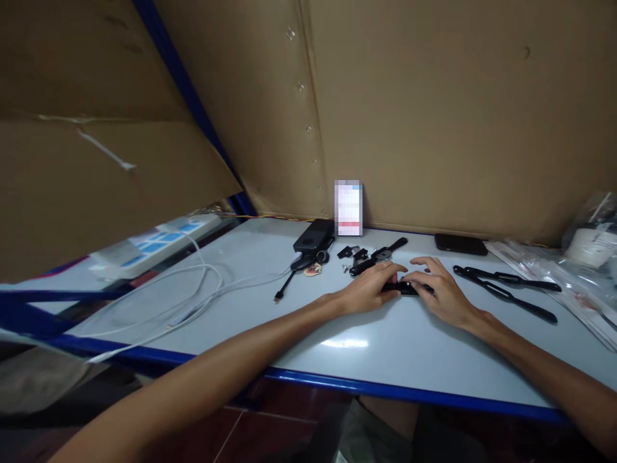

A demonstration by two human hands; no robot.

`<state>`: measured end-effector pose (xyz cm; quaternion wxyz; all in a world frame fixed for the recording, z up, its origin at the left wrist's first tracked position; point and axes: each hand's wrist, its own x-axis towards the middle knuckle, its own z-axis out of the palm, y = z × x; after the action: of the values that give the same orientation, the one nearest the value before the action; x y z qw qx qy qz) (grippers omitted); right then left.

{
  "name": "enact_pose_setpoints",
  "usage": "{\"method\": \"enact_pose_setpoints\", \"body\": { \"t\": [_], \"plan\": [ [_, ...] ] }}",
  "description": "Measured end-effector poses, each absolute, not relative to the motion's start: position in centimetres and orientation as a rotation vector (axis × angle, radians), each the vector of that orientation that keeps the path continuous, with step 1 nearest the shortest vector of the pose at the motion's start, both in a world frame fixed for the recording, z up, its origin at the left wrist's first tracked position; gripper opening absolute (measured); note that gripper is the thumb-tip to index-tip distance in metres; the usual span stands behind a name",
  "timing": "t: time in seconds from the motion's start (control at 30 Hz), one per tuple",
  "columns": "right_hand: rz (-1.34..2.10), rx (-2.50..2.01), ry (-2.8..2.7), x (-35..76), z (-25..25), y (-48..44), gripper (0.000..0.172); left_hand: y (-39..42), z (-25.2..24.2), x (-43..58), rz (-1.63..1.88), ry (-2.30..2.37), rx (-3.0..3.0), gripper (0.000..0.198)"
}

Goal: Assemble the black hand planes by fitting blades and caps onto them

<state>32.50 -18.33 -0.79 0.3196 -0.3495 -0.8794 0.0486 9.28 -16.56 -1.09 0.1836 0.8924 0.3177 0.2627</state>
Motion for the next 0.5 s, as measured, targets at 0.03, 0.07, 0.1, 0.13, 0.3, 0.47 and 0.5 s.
{"method": "enact_pose_setpoints", "body": {
  "t": [0.03, 0.07, 0.1, 0.13, 0.3, 0.47, 0.5],
  "plan": [
    [0.154, -0.897, -2.328, 32.46, -0.79, -18.34, 0.025, -16.59, -1.04, 9.30, 0.739, 0.902, 2.517, 0.041],
    [0.173, -0.891, -2.336, 32.44, -0.81, -18.36, 0.023, -16.64, -0.99, 9.32, 0.737, 0.906, 2.518, 0.040],
    [0.183, -0.903, -2.332, 32.45, -0.85, -18.36, 0.019, -16.68, -0.92, 9.33, 0.732, 0.907, 2.522, 0.039],
    [0.182, -0.931, -2.315, 32.48, -0.92, -18.33, 0.015, -16.73, -0.85, 9.33, 0.725, 0.904, 2.529, 0.038],
    [0.080, -1.054, -2.209, 32.91, -1.27, -17.91, 0.021, -16.92, -0.51, 9.39, 0.699, 0.866, 2.561, 0.033],
    [0.094, -1.017, -2.258, 32.67, -1.24, -17.92, 0.027, -16.94, -0.47, 9.49, 0.737, 0.901, 2.507, 0.035],
    [0.095, -1.038, -2.244, 32.55, -1.25, -17.93, 0.025, -16.90, -0.52, 9.49, 0.739, 0.914, 2.488, 0.038]
  ]
}}
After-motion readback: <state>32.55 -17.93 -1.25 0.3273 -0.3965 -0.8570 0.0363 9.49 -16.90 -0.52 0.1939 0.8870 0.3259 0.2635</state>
